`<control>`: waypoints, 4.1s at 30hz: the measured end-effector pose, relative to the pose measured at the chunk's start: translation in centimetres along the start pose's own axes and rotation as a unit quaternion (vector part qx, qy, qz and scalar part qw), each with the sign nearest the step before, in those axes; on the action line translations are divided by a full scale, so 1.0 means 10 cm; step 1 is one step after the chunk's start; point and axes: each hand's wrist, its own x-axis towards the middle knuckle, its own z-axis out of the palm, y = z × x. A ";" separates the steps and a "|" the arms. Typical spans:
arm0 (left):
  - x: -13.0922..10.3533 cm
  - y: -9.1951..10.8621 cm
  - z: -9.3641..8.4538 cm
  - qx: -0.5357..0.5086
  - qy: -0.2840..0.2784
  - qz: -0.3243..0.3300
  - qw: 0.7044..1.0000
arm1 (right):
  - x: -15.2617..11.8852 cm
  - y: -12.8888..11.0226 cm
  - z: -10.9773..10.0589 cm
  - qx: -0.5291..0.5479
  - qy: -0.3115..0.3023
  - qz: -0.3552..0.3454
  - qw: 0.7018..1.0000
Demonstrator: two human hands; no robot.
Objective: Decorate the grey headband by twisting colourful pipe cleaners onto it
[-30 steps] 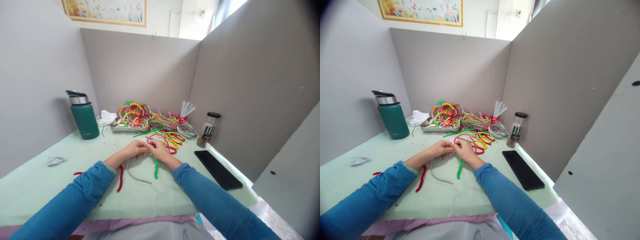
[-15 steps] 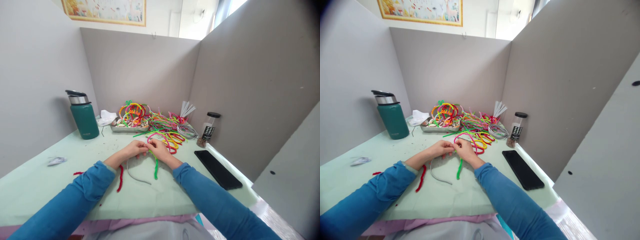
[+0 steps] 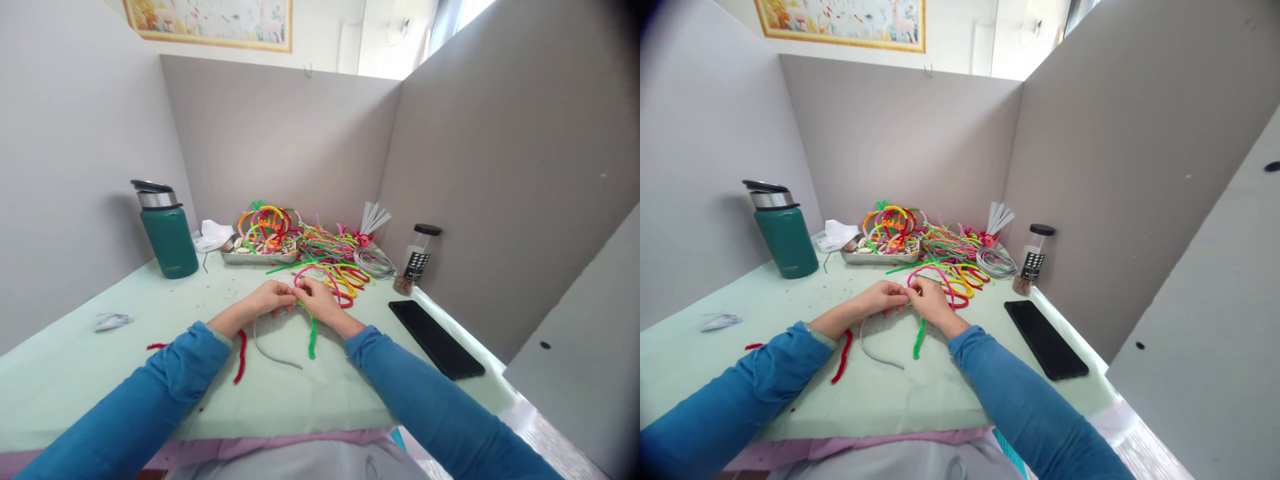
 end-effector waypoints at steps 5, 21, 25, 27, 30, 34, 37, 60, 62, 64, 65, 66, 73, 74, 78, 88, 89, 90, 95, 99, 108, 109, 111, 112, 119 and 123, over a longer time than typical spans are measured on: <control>0.01 -0.01 0.00 0.004 -0.003 0.004 1.000 | 0.00 -0.01 0.00 -0.010 0.000 -0.003 1.000; 0.02 -0.02 0.00 0.016 -0.008 0.008 1.000 | 0.00 0.01 0.00 -0.028 -0.003 -0.011 1.000; 0.01 -0.01 -0.01 0.025 -0.012 0.007 1.000 | 0.00 0.01 0.00 -0.034 -0.007 -0.008 0.999; 0.01 0.00 -0.01 0.025 -0.014 0.007 1.000 | 0.00 0.01 0.00 -0.035 -0.009 -0.005 0.999; 0.00 0.01 0.00 0.025 -0.014 0.007 1.000 | 0.00 0.01 0.01 -0.033 -0.014 -0.003 0.999; -0.01 0.03 0.00 0.018 -0.016 0.010 1.000 | 0.01 0.04 0.01 -0.033 -0.017 -0.010 0.999; -0.02 0.05 0.00 0.022 -0.019 0.012 0.999 | 0.02 0.07 0.02 -0.034 -0.028 -0.016 0.999; -0.02 0.04 0.00 0.030 -0.018 0.007 0.999 | 0.02 0.10 0.01 -0.053 -0.051 -0.020 0.997; -0.02 0.04 0.00 0.029 -0.019 0.011 0.999 | 0.02 0.10 0.01 -0.056 -0.053 -0.017 0.997; -0.02 0.05 0.00 0.029 -0.018 0.013 0.999 | 0.02 0.09 0.01 -0.060 -0.054 -0.017 0.997; -0.03 0.05 0.01 0.030 -0.018 0.012 0.999 | 0.02 0.09 0.00 -0.063 -0.053 -0.019 0.996; -0.03 0.05 0.01 0.031 -0.018 0.011 0.999 | 0.02 0.09 0.00 -0.065 -0.053 -0.021 0.996; -0.03 0.06 0.00 0.029 -0.021 0.014 0.999 | 0.01 0.08 -0.01 -0.077 -0.055 -0.027 0.995; -0.03 0.06 0.00 0.030 -0.021 0.013 0.999 | 0.01 0.07 -0.01 -0.079 -0.055 -0.026 0.995; -0.03 0.07 0.00 0.035 -0.020 0.012 0.999 | 0.01 0.06 -0.01 -0.084 -0.054 -0.026 0.995; -0.02 0.06 0.01 0.018 -0.015 0.009 1.000 | 0.00 0.06 -0.02 -0.063 -0.052 -0.027 0.996; -0.02 0.06 0.01 0.015 -0.015 0.010 1.000 | 0.00 0.06 -0.01 -0.062 -0.051 -0.026 0.996; -0.02 0.06 0.01 0.012 -0.014 0.011 1.000 | 0.01 0.06 -0.01 -0.062 -0.051 -0.026 0.996; -0.02 0.05 0.01 0.000 -0.010 0.009 1.000 | 0.01 0.08 0.00 -0.051 -0.050 -0.026 0.997; -0.02 0.04 0.01 0.004 -0.014 0.014 1.000 | 0.01 0.08 0.01 -0.036 -0.044 -0.015 0.998; -0.01 0.03 0.00 0.011 -0.025 0.028 0.999 | 0.01 0.06 0.01 -0.022 -0.029 -0.005 0.999; -0.01 0.03 0.00 0.011 -0.027 0.030 0.999 | 0.01 0.06 0.01 -0.019 -0.029 -0.007 0.999; -0.01 0.03 0.00 0.012 -0.030 0.032 0.999 | 0.01 0.06 0.01 -0.015 -0.027 -0.009 0.999; -0.01 0.03 0.00 0.014 -0.030 0.032 0.999 | 0.01 0.06 0.01 -0.014 -0.027 -0.008 1.000; -0.01 0.04 -0.01 0.019 -0.029 0.025 0.999 | 0.01 0.04 -0.01 0.003 -0.032 0.001 0.999; 0.00 0.03 -0.01 0.024 -0.022 0.013 0.999 | 0.01 0.04 0.00 0.007 -0.027 0.002 1.000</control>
